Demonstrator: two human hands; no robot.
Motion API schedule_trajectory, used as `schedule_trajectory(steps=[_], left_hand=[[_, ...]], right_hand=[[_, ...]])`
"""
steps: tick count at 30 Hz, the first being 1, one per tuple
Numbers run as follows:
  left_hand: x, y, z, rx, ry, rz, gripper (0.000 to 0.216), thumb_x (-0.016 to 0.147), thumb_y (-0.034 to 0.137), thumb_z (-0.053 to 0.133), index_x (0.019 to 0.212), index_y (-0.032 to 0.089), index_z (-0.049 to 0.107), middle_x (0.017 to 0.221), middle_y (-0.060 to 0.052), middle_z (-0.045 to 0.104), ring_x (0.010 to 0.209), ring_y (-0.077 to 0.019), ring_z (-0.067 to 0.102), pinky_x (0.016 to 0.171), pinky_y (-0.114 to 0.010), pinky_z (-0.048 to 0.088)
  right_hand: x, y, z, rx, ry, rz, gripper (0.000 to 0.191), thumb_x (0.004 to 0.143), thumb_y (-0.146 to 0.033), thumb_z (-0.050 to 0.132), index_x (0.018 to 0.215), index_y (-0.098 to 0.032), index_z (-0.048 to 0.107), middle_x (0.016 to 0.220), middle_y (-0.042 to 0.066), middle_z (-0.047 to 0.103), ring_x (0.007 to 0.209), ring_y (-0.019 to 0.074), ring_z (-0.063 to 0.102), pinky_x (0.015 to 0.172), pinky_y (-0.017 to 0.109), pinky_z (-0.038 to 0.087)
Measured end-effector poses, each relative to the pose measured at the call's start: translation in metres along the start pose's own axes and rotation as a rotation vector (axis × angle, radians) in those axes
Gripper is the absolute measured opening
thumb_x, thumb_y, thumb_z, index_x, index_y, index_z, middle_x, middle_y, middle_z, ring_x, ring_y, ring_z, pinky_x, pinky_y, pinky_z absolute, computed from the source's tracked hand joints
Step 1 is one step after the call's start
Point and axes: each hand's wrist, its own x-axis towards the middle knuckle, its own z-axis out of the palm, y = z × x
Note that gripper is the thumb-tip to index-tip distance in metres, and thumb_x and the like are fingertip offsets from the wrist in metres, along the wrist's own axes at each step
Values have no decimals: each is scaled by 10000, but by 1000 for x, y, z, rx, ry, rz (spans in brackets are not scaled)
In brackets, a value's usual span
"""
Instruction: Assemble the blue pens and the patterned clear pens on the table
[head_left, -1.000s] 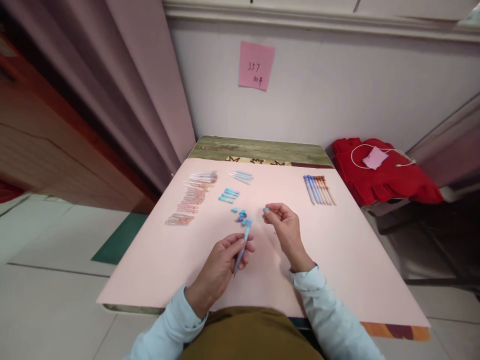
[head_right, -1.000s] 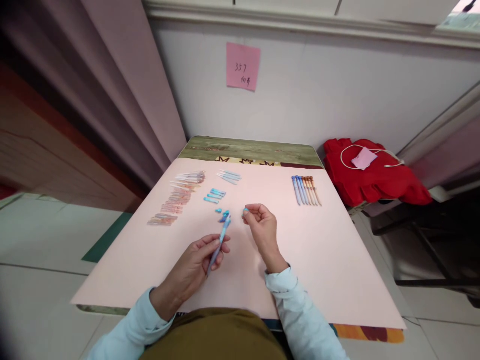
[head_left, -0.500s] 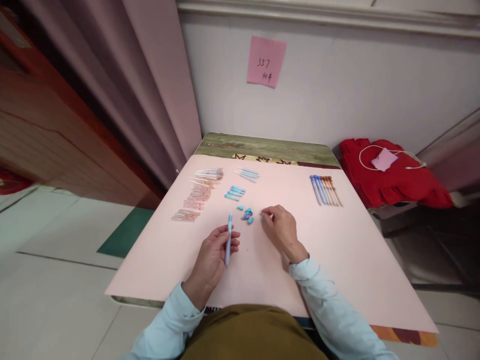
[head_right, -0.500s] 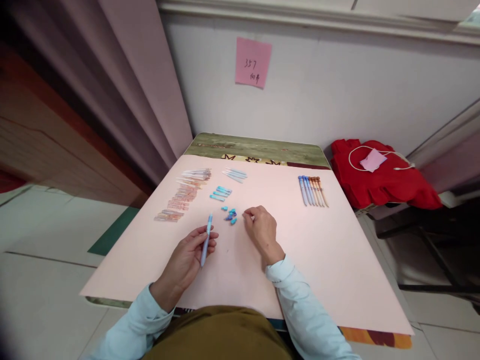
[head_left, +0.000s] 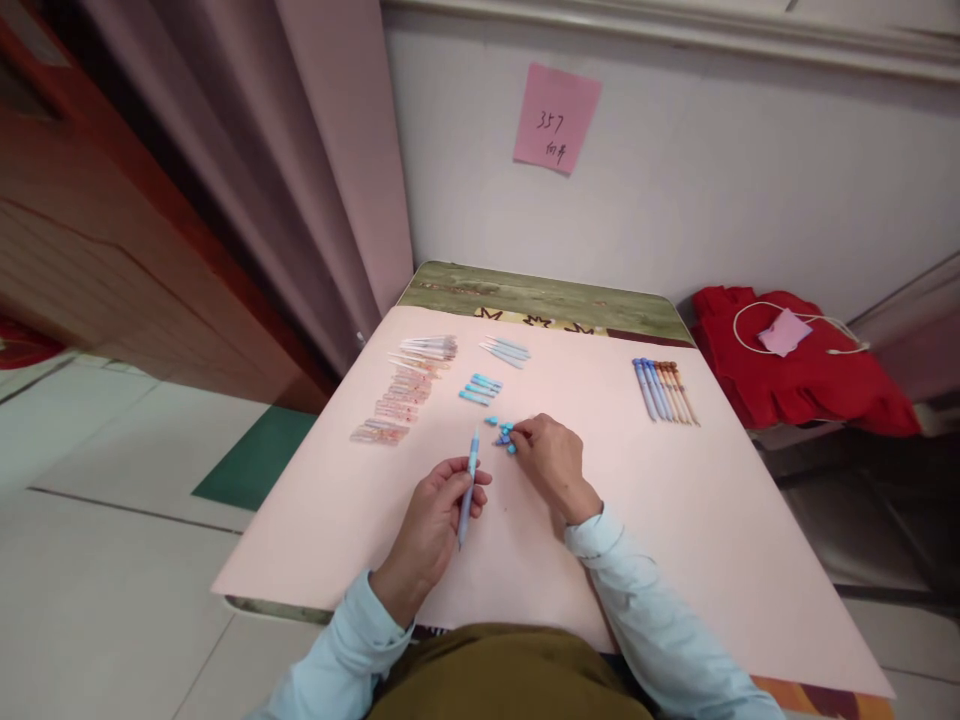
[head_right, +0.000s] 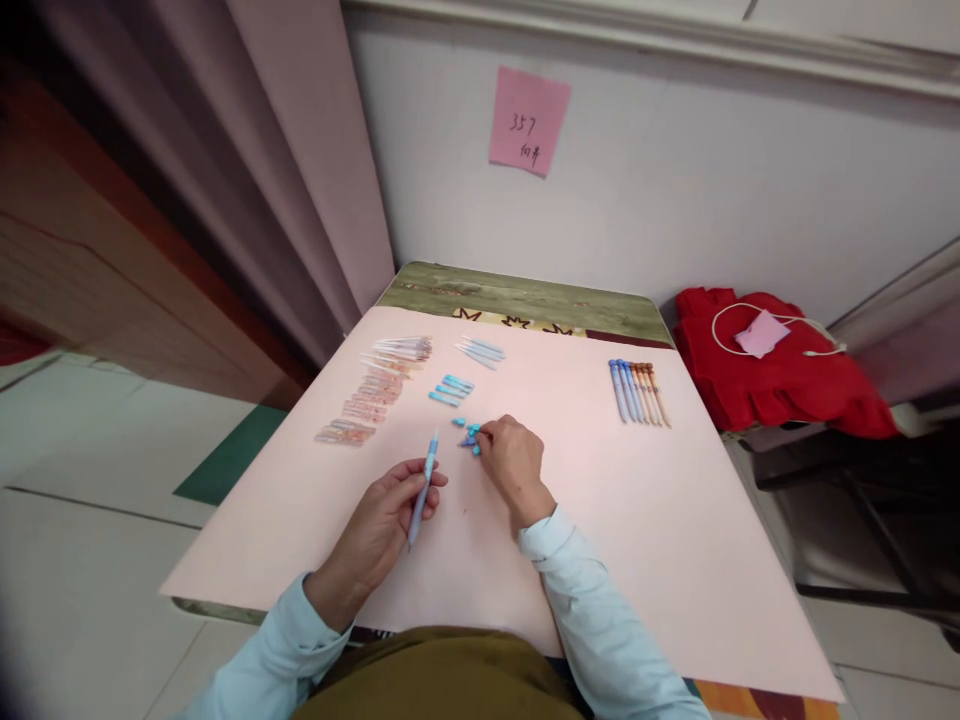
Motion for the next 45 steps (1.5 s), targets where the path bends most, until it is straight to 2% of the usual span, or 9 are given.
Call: schedule_trajectory(steps=[5,11,16,20,24,30,36,41,45], left_hand=[[-1,0,1,14,-12,3,212,775,227,661,949,117,612,859,-87,685,624,-105,561,558,-227,412],[-4,1,8,-18,-57,-27,234,789,266,674,949,106,620,819,-91,681,609,-107,557,547,-220,413],[-2,1,13,-81,-16,-126,255,750,172,682,984,102,611,816,-101,690,620,-117,592,592,-224,453],[-2,3,11,-98,-3,-110,431,772,138,652,1194,136,566,849,-97,703,624,-119,605,613,-233,474],[-2,6,7,-105,-6,-78,538,771,134,654,1294,153,532,854,-91,706,627,-113,604,608,-221,472],[0,7,3,-103,17,-72,517,741,138,689,1241,128,559,829,-95,708,624,-114,600,602,-218,465],[3,11,-3,-66,58,-41,295,727,163,702,1007,116,622,841,-103,706,625,-124,608,604,-235,477],[6,4,4,-44,7,-57,212,744,193,691,935,121,633,849,-90,697,637,-117,601,611,-231,474],[4,1,14,-16,-13,-46,246,773,309,707,917,125,630,815,-78,685,602,-106,577,558,-222,442]], right_hand=[[-1,3,-4,110,46,21,148,841,-307,599,819,-243,730,869,25,702,733,157,616,624,259,365],[-5,16,-7,682,75,155,228,810,-385,579,862,-185,675,698,16,684,604,161,607,579,253,434],[-9,20,-5,225,128,37,165,812,-275,570,903,-242,705,818,8,710,679,156,615,633,259,404],[-5,23,-2,62,100,-49,197,849,-238,549,962,-255,710,923,19,712,773,163,633,656,255,394],[-1,22,-2,28,69,-71,206,851,-222,559,968,-267,721,975,14,712,809,163,641,654,252,394],[11,20,-14,64,66,-144,208,870,-222,553,972,-264,730,973,8,713,794,150,637,667,248,396],[16,40,-31,40,100,39,177,858,-259,573,923,-262,738,880,3,711,760,159,624,648,257,386],[9,42,-23,78,61,24,180,854,-286,581,941,-280,738,903,3,708,764,156,627,658,258,388],[10,40,-12,96,61,30,196,857,-286,575,966,-271,737,924,17,711,795,165,629,669,261,390]])
